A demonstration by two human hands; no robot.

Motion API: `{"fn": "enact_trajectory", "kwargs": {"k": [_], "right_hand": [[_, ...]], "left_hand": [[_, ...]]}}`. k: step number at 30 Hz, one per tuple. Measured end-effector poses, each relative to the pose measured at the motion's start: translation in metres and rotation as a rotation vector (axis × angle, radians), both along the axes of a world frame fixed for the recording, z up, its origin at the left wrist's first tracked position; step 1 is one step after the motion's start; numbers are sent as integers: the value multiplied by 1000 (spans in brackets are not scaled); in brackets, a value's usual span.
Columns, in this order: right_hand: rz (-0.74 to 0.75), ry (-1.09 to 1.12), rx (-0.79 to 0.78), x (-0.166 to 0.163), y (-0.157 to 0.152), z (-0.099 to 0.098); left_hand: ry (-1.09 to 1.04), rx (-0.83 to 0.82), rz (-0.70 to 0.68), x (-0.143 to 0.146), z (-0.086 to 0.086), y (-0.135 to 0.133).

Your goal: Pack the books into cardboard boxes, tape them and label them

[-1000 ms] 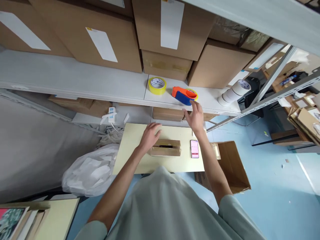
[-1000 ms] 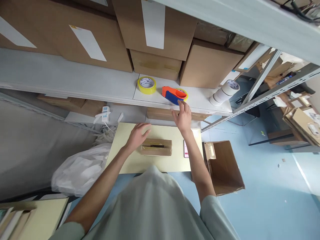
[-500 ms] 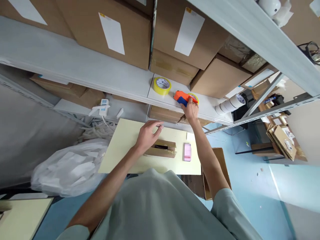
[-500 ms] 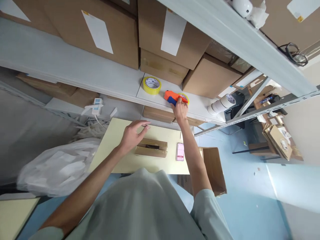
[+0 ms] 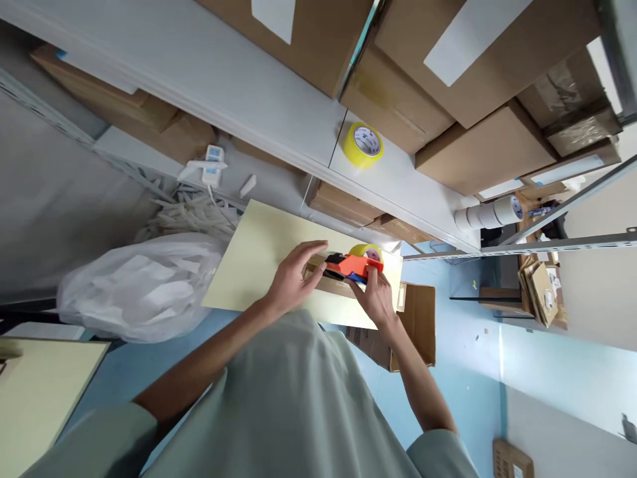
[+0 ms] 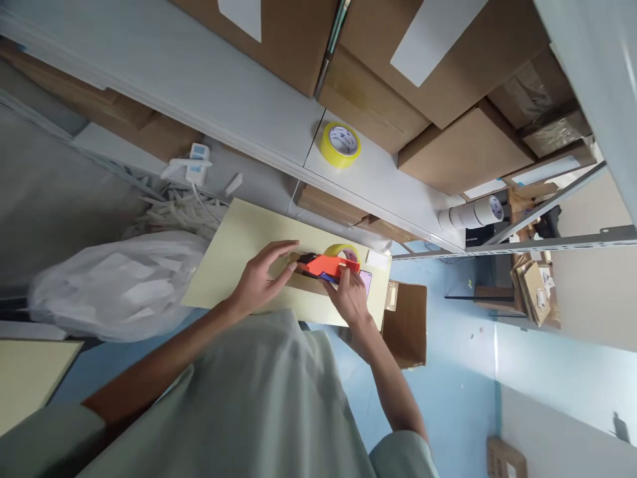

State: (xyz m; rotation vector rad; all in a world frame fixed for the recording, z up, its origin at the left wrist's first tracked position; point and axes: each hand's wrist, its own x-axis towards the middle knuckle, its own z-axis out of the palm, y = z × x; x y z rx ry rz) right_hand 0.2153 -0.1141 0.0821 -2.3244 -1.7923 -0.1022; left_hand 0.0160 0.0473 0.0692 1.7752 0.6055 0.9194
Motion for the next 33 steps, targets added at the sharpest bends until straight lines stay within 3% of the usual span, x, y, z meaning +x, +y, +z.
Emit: {"fn": "enact_trajectory", "kwargs": {"k": [7, 14, 18, 24, 29, 33], "right_hand": [[8, 18, -95, -43, -21, 8], [54, 84, -256, -65, -26, 24], [8, 117, -342, -75, -23, 31], [-139, 209, -550, -89, -6, 51], [-246, 326, -803, -97, 17, 68], [-270, 338, -926, -95, 31, 80]], "left_hand": [[-3, 55, -119, -25, -13, 2], [40, -23, -252, -45, -19, 15], [10, -90, -332, -55, -22, 21], [70, -426, -390, -69, -36, 20], [137, -752, -456, -75, -70, 13], [176, -888, -434, -73, -89, -1]]}}
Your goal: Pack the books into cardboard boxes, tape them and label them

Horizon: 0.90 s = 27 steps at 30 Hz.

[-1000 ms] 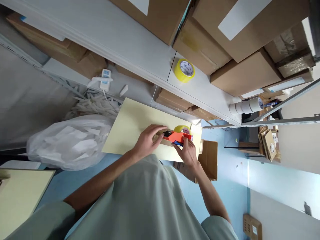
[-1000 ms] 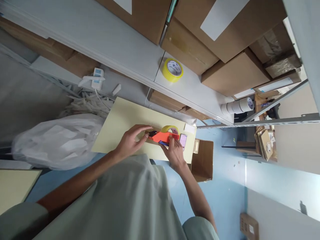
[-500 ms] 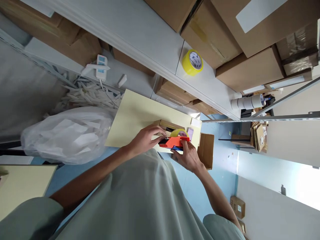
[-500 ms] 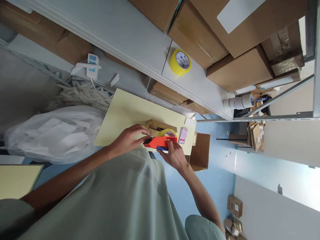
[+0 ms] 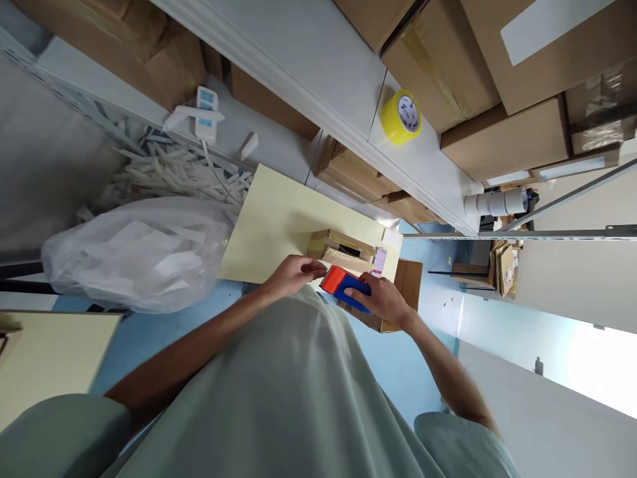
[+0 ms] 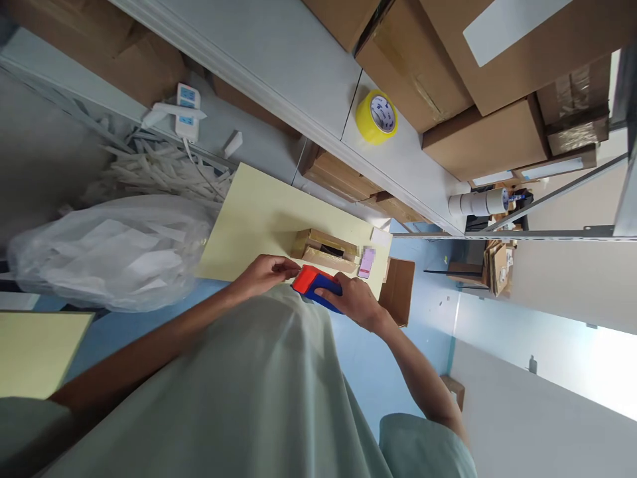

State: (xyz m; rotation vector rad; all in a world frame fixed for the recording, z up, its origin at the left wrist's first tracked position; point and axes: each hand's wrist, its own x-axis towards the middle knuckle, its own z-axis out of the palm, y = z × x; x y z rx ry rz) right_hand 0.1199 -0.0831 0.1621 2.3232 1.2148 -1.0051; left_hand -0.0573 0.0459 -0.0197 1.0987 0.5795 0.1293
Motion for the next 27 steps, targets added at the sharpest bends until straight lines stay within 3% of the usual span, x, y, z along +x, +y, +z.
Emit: {"fn": "enact_trajectory", "kwargs": {"k": [7, 12, 15, 21, 27], "right_hand": [[87, -22, -94, 19, 1, 32], [45, -77, -130, 48, 2, 57], [-1, -98, -101, 58, 16, 66], [-2, -217, -24, 52, 55, 68], [114, -314, -35, 44, 76, 52]], "left_hand": [[-42, -22, 62, 9, -5, -12], [58, 37, 273, -2, -54, 19], [91, 16, 308, 1, -85, 29], [91, -70, 391, 44, -110, 21], [191, -98, 389, 75, -126, 19]]}}
